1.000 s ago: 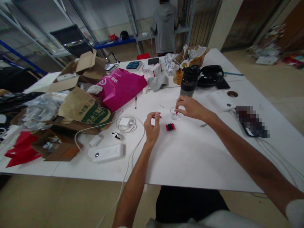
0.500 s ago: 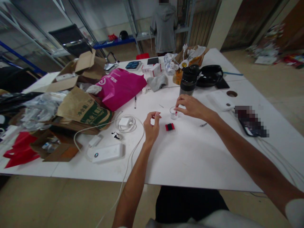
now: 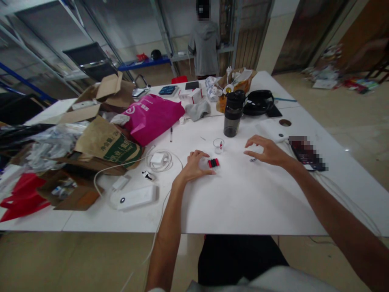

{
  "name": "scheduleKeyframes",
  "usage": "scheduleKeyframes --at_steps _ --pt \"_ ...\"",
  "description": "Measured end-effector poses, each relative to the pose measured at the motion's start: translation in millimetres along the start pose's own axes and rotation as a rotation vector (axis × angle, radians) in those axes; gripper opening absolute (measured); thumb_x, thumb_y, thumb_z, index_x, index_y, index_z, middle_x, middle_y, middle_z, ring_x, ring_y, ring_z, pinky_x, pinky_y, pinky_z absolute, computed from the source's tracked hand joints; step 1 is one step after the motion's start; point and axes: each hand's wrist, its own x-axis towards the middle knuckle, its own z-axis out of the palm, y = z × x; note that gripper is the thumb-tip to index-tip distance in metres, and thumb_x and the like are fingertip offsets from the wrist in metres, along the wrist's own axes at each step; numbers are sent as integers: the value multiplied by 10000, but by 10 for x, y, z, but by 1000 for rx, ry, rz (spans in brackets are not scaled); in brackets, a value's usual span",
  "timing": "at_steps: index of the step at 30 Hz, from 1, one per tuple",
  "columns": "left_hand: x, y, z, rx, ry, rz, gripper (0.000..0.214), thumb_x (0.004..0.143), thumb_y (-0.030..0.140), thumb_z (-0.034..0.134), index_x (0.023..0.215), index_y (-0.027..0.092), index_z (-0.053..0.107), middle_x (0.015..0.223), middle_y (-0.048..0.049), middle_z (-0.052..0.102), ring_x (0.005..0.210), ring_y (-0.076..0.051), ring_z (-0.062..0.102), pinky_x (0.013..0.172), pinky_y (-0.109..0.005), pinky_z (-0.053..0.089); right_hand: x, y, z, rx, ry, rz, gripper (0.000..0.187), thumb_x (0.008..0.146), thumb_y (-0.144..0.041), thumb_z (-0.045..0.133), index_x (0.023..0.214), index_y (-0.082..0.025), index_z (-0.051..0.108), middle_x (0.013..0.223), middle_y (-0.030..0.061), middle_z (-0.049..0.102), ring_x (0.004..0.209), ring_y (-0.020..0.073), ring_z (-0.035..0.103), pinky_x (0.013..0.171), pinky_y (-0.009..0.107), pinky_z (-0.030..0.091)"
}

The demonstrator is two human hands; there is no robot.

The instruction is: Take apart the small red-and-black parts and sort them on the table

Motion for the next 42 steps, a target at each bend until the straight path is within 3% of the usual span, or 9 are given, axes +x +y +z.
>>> scheduleKeyframes --at_steps 5,14,21,24,27,32,37,42 --pt "29 -28 70 17 -6 11 753 789 616 1101 1388 290 782 1460 -103 673 1446 -385 590 1353 -605 420 -385 255 84 6 -68 35 367 1022 -668 827 1051 -302 823 1177 125 848 1155 351 786 1100 587 615" --pt "49 -44 70 -6 2 26 642 833 648 1054 1294 273 809 1389 -113 698 1389 -395 607 1295 -624 445 -379 334 154 -37 -69 47 381 1045 -662 790 972 -294 855 1185 112 862 1178 336 778 1153 608 546" --pt "41 5 13 -43 31 28 555 832 516 1052 1265 268 809 1368 -113 747 1348 -372 634 1269 -587 475 -389 151 128 107 127 123 366 1058 -658 792 1015 -295 802 1097 91 833 1076 324 776 1062 571 615" --pt "52 37 -25 -198 120 36 571 831 565 1048 1258 265 818 1352 -110 782 1285 -339 678 1227 -545 515 -364 72 142 254 294 234 375 1034 -668 836 1037 -300 768 1026 56 799 981 278 750 969 504 631" --pt "78 83 -35 -507 237 41 655 814 609 1065 1293 244 806 1277 -113 825 1165 -287 751 1104 -470 588 -316 11 158 561 462 321 424 1013 -713 846 1035 -316 699 946 18 754 889 234 717 868 441 640" --pt "114 185 37 -864 328 13 766 809 539 1098 1449 257 786 1170 -99 873 1105 -239 835 1019 -393 661 -263 -29 123 818 509 377 463 976 -708 862 979 -327 599 916 9 699 889 231 710 830 428 662" --pt "115 301 192 -911 245 32 752 852 489 1081 1518 266 813 1242 -121 901 1209 -275 863 1093 -443 688 -262 -95 183 893 541 427 471 868 -672 974 989 -321 686 952 9 760 905 214 737 808 393 665" --pt "95 473 390 -894 119 38 654 933 543 1019 1508 281 851 1311 -150 911 1241 -324 878 1076 -502 716 -296 -287 361 854 386 451 461 838 -642 1027 1045 -294 808 1085 52 879 1002 228 810 852 388 694"
